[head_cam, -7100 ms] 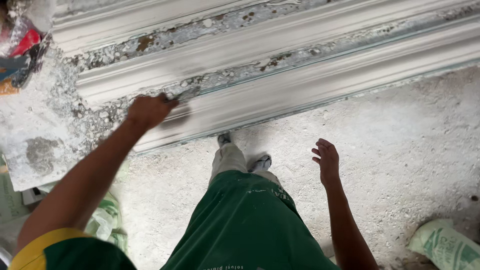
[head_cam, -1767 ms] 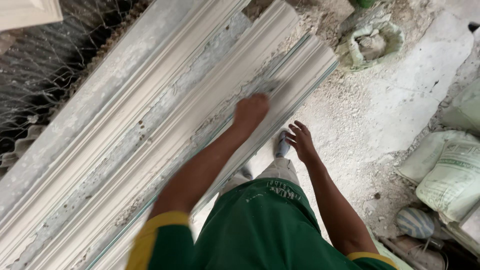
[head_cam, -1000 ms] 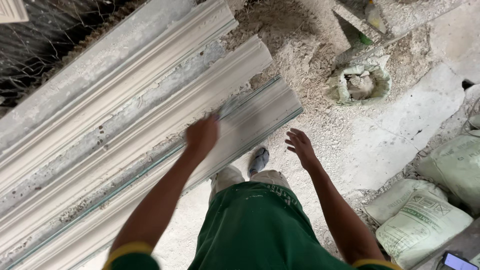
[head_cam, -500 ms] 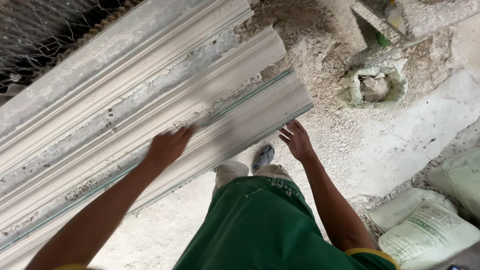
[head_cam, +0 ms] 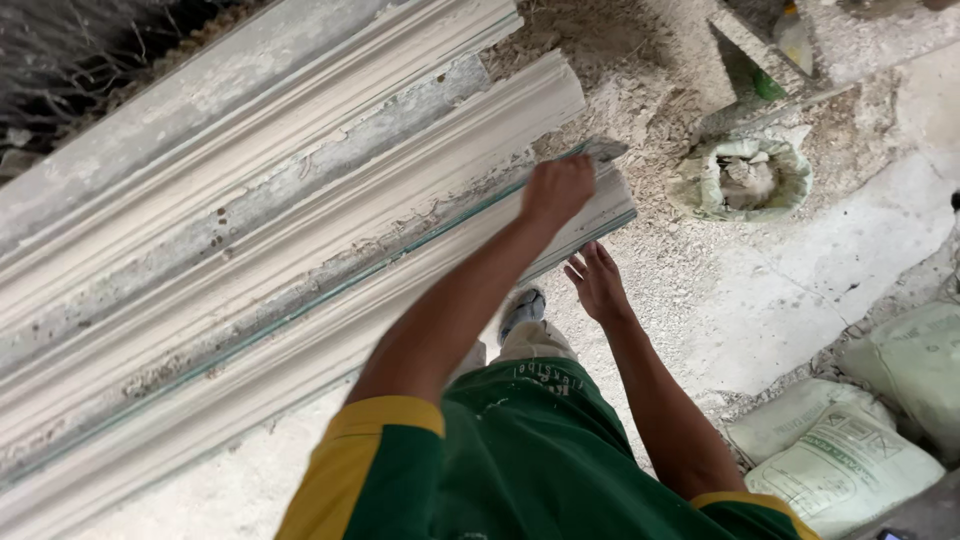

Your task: The person scrapes residue from long white moldings using a small metal scraper. They repeatedly scrape along the length of each molding, occasionally repositioning the pieces and clearing debris from the surface.

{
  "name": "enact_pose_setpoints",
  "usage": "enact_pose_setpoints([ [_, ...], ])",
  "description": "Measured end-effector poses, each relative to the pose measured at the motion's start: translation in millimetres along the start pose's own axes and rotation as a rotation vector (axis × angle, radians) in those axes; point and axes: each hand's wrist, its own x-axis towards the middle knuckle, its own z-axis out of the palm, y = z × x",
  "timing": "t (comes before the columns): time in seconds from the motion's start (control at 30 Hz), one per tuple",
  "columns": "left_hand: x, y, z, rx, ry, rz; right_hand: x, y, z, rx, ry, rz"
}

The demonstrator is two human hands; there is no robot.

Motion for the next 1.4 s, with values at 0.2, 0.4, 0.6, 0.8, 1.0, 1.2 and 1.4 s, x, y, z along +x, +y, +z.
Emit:
enact_pose_setpoints([
  [0.2,-39.4,-25.0,-14.7,-0.125,-0.034,-0.038,-5.5,-6.4,2.8,-0.006,0.084,-0.023],
  [0.4,-209.2,-116.4,-67.0,0.255,-0.388,0.056,-5.6,-8.6,6.7,-0.003,0.077,-0.038],
  [0.6,-133.6,-70.8,-24.7,0.032,-0.244,-0.035,-4.7,-10.9,11.1,-0.001,0.056,-0.018],
  [0.8,56.1,30.2,-5.2,0.176,-0.04,-0.004,-2.6,-16.1,-11.6,-0.223,0.088,-0.01],
  [1.0,-63.3,-8.5,-11.5,-0.48,0.005,-0.076,-27.7,-13.7,-75.4,-0.622,0.224,0.073],
  [1.2,-358.4,-11.7,-25.0,-0.826,0.267,-0.776,-25.9,53.7,-47.5,-1.425,-0.288,0.367],
  [1.4,-552.5,23.0,-7.5,-0.828,0.609,-1.528,-32.8,148.2,57.6,-1.527,-0.998,0.189],
])
